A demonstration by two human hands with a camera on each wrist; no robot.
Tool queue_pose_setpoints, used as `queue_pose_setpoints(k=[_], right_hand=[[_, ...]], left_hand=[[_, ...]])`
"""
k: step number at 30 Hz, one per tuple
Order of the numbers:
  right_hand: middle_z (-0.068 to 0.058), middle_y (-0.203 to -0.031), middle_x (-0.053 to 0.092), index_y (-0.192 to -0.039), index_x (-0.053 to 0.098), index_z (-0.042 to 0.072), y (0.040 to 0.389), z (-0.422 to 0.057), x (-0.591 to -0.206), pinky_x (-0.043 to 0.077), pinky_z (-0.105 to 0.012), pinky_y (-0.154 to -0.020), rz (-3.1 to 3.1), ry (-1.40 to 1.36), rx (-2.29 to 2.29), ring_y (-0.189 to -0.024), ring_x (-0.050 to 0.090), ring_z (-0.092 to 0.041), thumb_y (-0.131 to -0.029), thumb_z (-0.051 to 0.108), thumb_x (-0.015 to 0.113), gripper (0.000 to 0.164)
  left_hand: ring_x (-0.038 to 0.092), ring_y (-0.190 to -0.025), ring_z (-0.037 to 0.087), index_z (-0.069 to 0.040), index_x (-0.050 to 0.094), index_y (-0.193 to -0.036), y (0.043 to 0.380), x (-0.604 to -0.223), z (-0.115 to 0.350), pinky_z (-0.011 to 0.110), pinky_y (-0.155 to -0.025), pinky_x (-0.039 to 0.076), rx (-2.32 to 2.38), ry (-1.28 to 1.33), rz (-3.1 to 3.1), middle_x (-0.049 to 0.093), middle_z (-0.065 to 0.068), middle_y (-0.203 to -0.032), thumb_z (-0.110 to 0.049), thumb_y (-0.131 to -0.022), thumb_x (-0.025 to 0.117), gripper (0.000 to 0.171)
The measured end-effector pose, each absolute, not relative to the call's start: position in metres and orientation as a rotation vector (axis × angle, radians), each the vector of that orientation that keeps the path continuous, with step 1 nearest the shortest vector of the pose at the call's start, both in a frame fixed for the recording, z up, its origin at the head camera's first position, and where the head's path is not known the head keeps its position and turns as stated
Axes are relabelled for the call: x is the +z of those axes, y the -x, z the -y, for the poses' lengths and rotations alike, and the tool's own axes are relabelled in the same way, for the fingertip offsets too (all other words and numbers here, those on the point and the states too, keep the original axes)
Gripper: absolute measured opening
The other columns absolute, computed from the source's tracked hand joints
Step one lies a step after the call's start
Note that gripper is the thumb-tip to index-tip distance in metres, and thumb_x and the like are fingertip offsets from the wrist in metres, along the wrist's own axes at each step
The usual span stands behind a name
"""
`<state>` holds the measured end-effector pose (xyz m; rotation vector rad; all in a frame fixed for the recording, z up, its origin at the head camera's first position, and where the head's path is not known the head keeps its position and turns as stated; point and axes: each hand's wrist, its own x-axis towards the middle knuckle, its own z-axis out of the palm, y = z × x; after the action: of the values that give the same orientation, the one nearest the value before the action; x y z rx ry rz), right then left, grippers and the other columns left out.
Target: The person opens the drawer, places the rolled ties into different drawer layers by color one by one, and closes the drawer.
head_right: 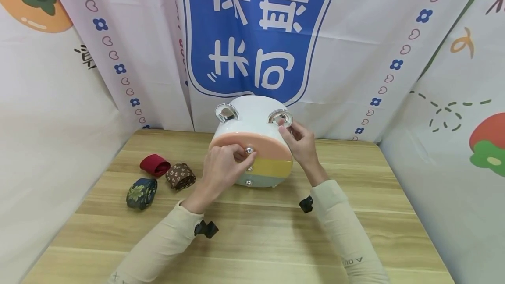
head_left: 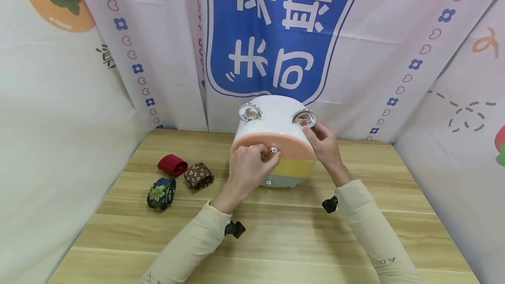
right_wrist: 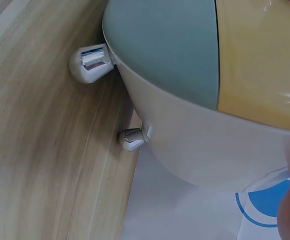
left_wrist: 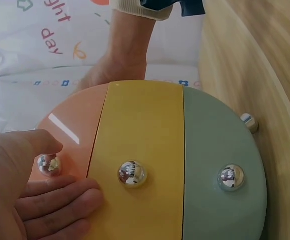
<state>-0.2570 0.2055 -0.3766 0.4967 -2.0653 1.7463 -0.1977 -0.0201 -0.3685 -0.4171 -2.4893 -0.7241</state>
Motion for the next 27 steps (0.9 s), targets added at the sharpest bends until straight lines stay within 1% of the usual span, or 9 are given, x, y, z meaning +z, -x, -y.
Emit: queue_pose_setpoints(k=[3,6,8,9,11,15,18,25,27], right_hand=[[-0.014,-0.113,0.069,-0.124,0.061,-0.005,0.257,-0.205,-0.379,0.054,-0.015,-0.073,2.022,-0.505,1.785,-0.087,0.064,-0.003,-0.093,0.011,0.062,0.035],[-0.029,-0.116,0.065,-0.123,0.061,-0.008,0.258,-0.205,-0.381,0.054,-0.016,-0.073,1.962,-0.528,1.807,-0.087,0.065,-0.003,-0.092,0.007,0.061,0.034],[-0.036,-0.115,0.062,-0.121,0.061,-0.009,0.258,-0.205,-0.382,0.054,-0.015,-0.072,1.933,-0.542,1.803,-0.086,0.065,-0.003,-0.092,0.005,0.06,0.033],[-0.035,-0.113,0.063,-0.12,0.062,-0.009,0.258,-0.204,-0.383,0.054,-0.015,-0.071,1.926,-0.543,1.796,-0.084,0.065,-0.003,-0.092,0.004,0.06,0.032],[-0.027,-0.11,0.067,-0.119,0.063,-0.008,0.258,-0.204,-0.384,0.053,-0.015,-0.07,1.919,-0.543,1.785,-0.082,0.065,-0.003,-0.091,0.004,0.061,0.03],[0.001,-0.102,0.072,-0.118,0.064,-0.008,0.258,-0.204,-0.385,0.053,-0.015,-0.07,1.916,-0.533,1.777,-0.08,0.064,-0.002,-0.092,0.006,0.061,0.03],[0.01,-0.099,0.07,-0.118,0.064,-0.009,0.258,-0.204,-0.386,0.052,-0.014,-0.07,1.9,-0.53,1.789,-0.08,0.063,-0.002,-0.091,0.006,0.061,0.03],[0.01,-0.101,0.071,-0.116,0.063,-0.012,0.258,-0.203,-0.388,0.053,-0.015,-0.075,1.852,-0.546,1.822,-0.086,0.065,-0.002,-0.091,0.002,0.06,0.029],[0.009,-0.1,0.071,-0.115,0.062,-0.015,0.258,-0.202,-0.388,0.053,-0.015,-0.074,1.844,-0.552,1.824,-0.085,0.064,-0.002,-0.091,0.001,0.06,0.03]], left_hand=[[0.044,-0.044,0.003,-0.022,0.067,-0.066,0.198,-0.368,0.019,0.021,-0.04,0.032,-0.707,0.413,2.476,0.062,-0.012,-0.056,-0.05,-0.085,0.066,0.034],[0.043,-0.043,0.003,-0.021,0.065,-0.064,0.198,-0.369,0.017,0.021,-0.039,0.03,-0.684,0.412,2.459,0.059,-0.012,-0.054,-0.049,-0.085,0.066,0.035],[0.042,-0.043,0.004,-0.022,0.063,-0.062,0.198,-0.37,0.015,0.021,-0.038,0.029,-0.675,0.409,2.452,0.056,-0.012,-0.053,-0.05,-0.085,0.065,0.036],[0.042,-0.043,0.003,-0.022,0.063,-0.062,0.199,-0.37,0.015,0.021,-0.038,0.029,-0.67,0.406,2.449,0.055,-0.012,-0.052,-0.05,-0.085,0.065,0.037],[0.041,-0.043,0.004,-0.022,0.061,-0.06,0.199,-0.371,0.014,0.021,-0.038,0.028,-0.668,0.398,2.444,0.054,-0.012,-0.051,-0.05,-0.085,0.065,0.037],[0.039,-0.042,0.004,-0.023,0.056,-0.057,0.2,-0.371,0.013,0.022,-0.037,0.027,-0.666,0.383,2.435,0.051,-0.012,-0.049,-0.05,-0.084,0.065,0.039],[0.038,-0.041,0.006,-0.024,0.05,-0.055,0.2,-0.371,0.012,0.023,-0.035,0.025,-0.661,0.378,2.435,0.047,-0.011,-0.047,-0.051,-0.084,0.064,0.042],[0.036,-0.039,0.006,-0.024,0.046,-0.053,0.201,-0.372,0.012,0.023,-0.035,0.023,-0.677,0.376,2.422,0.044,-0.01,-0.045,-0.05,-0.083,0.063,0.044],[0.036,-0.039,0.005,-0.024,0.046,-0.052,0.201,-0.373,0.012,0.023,-0.035,0.024,-0.679,0.379,2.412,0.044,-0.011,-0.045,-0.049,-0.083,0.063,0.043]])
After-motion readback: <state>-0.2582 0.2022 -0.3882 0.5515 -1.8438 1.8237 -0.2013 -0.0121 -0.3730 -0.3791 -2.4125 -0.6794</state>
